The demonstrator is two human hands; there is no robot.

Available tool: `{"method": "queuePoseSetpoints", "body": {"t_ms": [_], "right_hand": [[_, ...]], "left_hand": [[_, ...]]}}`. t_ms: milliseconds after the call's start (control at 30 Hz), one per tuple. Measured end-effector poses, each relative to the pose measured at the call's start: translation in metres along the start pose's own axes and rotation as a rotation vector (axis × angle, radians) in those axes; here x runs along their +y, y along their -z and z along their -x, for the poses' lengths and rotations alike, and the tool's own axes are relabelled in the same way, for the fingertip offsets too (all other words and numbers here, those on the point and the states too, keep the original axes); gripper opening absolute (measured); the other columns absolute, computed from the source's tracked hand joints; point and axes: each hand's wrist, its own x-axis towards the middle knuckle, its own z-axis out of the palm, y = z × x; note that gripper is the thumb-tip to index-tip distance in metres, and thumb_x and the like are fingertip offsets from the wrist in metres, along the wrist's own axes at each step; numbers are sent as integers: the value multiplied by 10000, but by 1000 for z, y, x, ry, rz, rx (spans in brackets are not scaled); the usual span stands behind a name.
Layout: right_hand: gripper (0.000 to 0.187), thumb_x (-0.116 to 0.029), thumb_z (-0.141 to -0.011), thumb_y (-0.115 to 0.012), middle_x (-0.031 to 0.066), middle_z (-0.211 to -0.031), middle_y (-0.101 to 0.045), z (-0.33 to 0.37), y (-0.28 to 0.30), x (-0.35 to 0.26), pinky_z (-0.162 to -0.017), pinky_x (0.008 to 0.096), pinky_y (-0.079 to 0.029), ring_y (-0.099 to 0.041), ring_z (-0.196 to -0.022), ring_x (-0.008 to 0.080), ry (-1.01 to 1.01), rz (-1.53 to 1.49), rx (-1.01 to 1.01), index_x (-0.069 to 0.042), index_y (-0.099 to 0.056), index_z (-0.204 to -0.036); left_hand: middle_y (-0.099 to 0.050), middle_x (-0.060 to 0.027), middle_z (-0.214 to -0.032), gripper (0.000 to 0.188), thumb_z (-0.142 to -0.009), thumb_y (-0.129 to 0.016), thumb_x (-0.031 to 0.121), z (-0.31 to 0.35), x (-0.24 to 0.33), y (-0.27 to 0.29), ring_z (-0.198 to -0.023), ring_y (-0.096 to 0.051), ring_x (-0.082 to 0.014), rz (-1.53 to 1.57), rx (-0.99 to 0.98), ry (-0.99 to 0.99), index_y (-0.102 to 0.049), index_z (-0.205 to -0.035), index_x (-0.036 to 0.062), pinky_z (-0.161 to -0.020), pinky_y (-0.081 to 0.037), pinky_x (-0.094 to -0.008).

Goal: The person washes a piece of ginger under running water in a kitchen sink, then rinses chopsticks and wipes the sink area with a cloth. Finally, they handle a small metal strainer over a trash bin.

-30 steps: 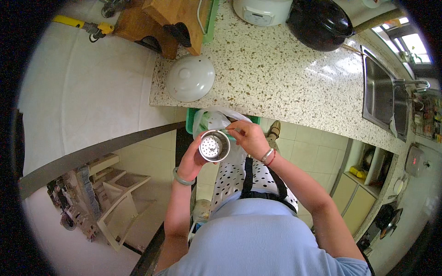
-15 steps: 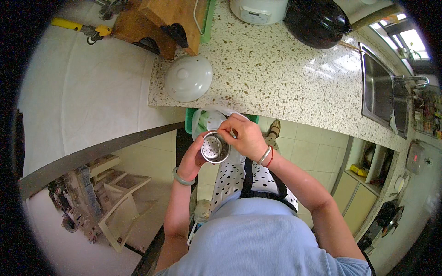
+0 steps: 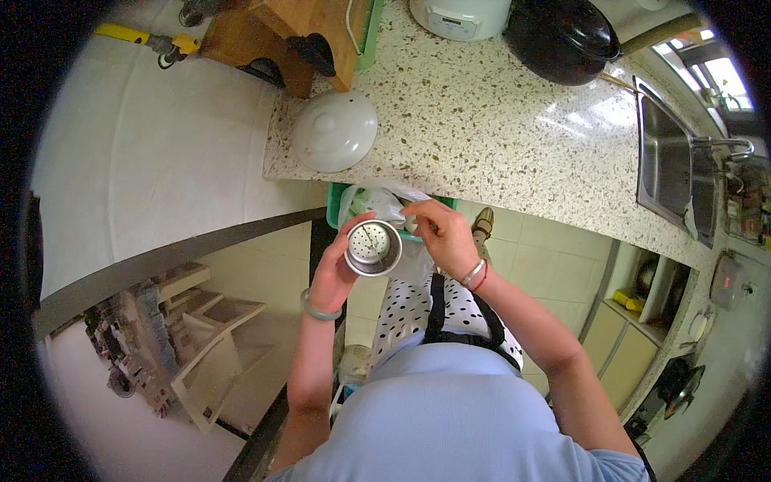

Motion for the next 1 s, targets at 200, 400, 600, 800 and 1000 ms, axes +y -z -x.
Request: {"method": "queuePoseSetpoints", "body": {"t_ms": [200,400,600,800,1000], "right_hand": [[200,-180,-810,-698,57,-677,-643,15,8,-39,-503,287,-476,-606,-535,168,102,46,-80,-80,-636,-971],[221,-226,-784,-710,43,-595,-600,18,4,-48,-450,328,-453,-609,-504,218,66,281,13,-109,-530,-837],[239,-160,-795,-624,81,-615,-605,20,9,-52,-448,371,-468,-594,-497,256,337,480,-19,-126,-587,-1028],[554,-157,-794,-550,122,-565,-591,32,5,-61,-457,420,-473,-596,-487,300,152,620,-319,-111,-438,-1334],[574,-150,-790,-547,132,-561,-587,36,-2,-56,-474,426,-480,-595,-489,306,128,631,-375,-128,-426,-1351]], "left_hand": [[-513,-68,-1286,533,-938,-452,373,-2,-1,-8,-1183,-497,-168,-60,26,-65,-378,-1371,72,-1010,-380,-338],[-511,-64,-1284,528,-931,-460,365,-3,2,-13,-1188,-489,-169,-64,20,-79,-382,-1366,77,-1014,-371,-342],[-464,-63,-1309,536,-916,-490,326,-6,-8,-14,-1216,-462,-167,62,48,-111,-369,-1374,74,-1013,-382,-338],[-459,-78,-1321,522,-907,-465,261,-6,-9,-19,-1220,-464,-183,6,74,-162,-356,-1380,68,-1024,-379,-343],[-444,-124,-1365,487,-910,-427,211,-8,-11,-21,-1218,-472,-198,11,55,-165,-372,-1370,62,-1036,-372,-336]]}}
